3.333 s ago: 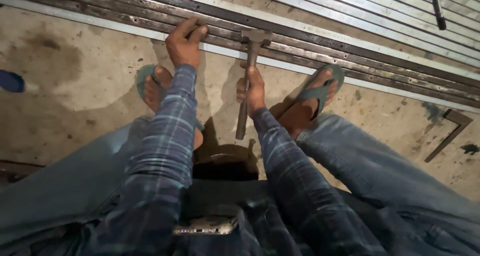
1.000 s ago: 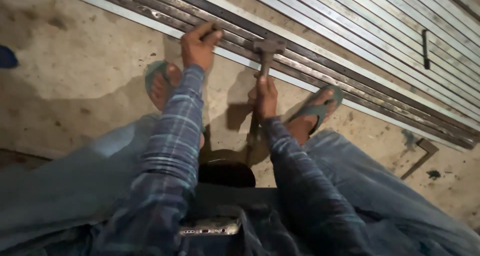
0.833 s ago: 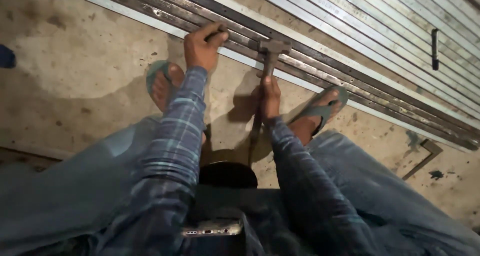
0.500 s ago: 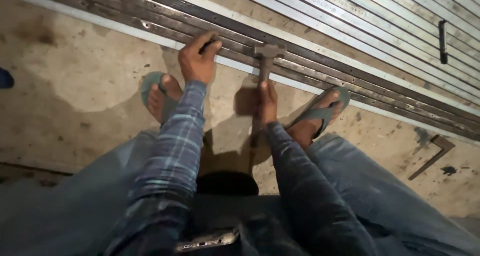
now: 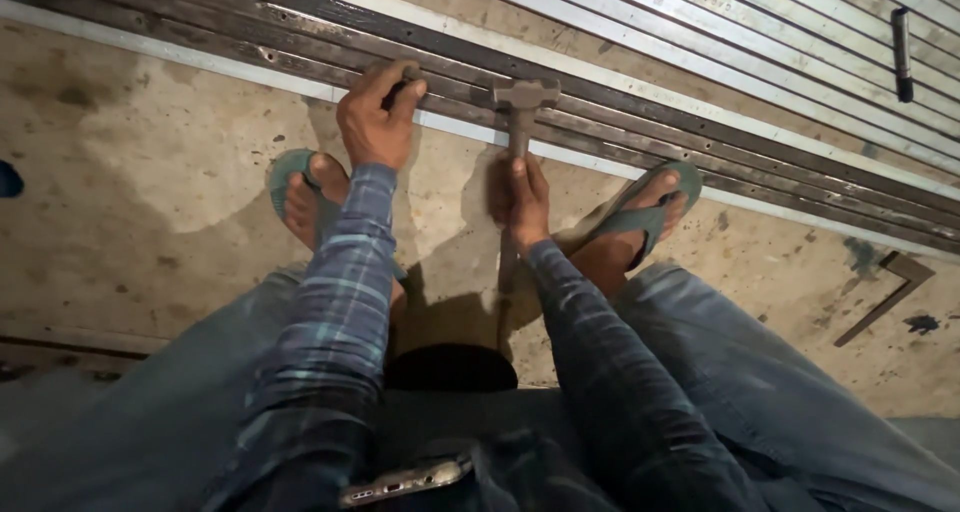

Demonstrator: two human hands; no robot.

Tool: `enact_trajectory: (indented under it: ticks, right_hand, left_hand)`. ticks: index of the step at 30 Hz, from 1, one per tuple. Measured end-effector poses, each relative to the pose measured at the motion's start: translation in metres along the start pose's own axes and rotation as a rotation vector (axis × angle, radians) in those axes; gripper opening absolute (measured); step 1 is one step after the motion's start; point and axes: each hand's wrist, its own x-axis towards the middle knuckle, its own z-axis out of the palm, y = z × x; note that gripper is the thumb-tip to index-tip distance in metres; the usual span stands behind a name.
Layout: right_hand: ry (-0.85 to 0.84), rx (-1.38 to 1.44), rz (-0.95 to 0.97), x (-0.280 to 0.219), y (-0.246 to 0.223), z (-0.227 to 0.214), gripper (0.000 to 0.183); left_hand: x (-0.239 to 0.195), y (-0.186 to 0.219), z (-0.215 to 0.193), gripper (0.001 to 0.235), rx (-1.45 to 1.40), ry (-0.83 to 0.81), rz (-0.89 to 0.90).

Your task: Hammer a metal strip into a frame or along a series of parallel metal slats.

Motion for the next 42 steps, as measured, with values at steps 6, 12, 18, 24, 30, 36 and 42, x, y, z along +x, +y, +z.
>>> enact_trajectory:
  ticks: [6,12,18,24,30,36,42]
  right_hand:
    - [-0.064,0.033,0.037,-0.006,-0.016,0.007,0.037]
    - [0.067,-0.375,-0.141,-0.015,-0.032,0.011,0.045]
    - [-0.017,-0.824,-0.421,-0.054,-0.082,0.039,0.045]
    - [0.057,-1.046,-0.261,-0.083,-0.144,0.103,0.043]
    - [-0.09,-0.922,-1.128,-0.093,-0.147,0.102,0.042]
    - [0.007,-1.361,-0.615,-0.02,-0.095,0.047,0.042]
    - [0.042,-0.533,-0.164,-0.049,-0.073,0.034,0.043]
  left_hand:
    - [-0.002,-0.001,0.002,0.022,0.048,0.021,0.056]
    - [-0.012,-0.011,0.013,0.022,0.164,0.085,0.126]
    - [-0.014,-0.01,0.013,0.022,0.225,0.096,0.209]
    - [-0.019,-0.009,0.014,0.026,0.235,0.084,0.124]
    - [-0.015,-0.011,0.013,0.025,0.114,0.121,0.23]
    - [-0.019,-0.028,0.021,0.023,0.19,0.136,0.226]
    - [0.003,-0.036,0.008,0.021,-0.409,-0.038,-0.411]
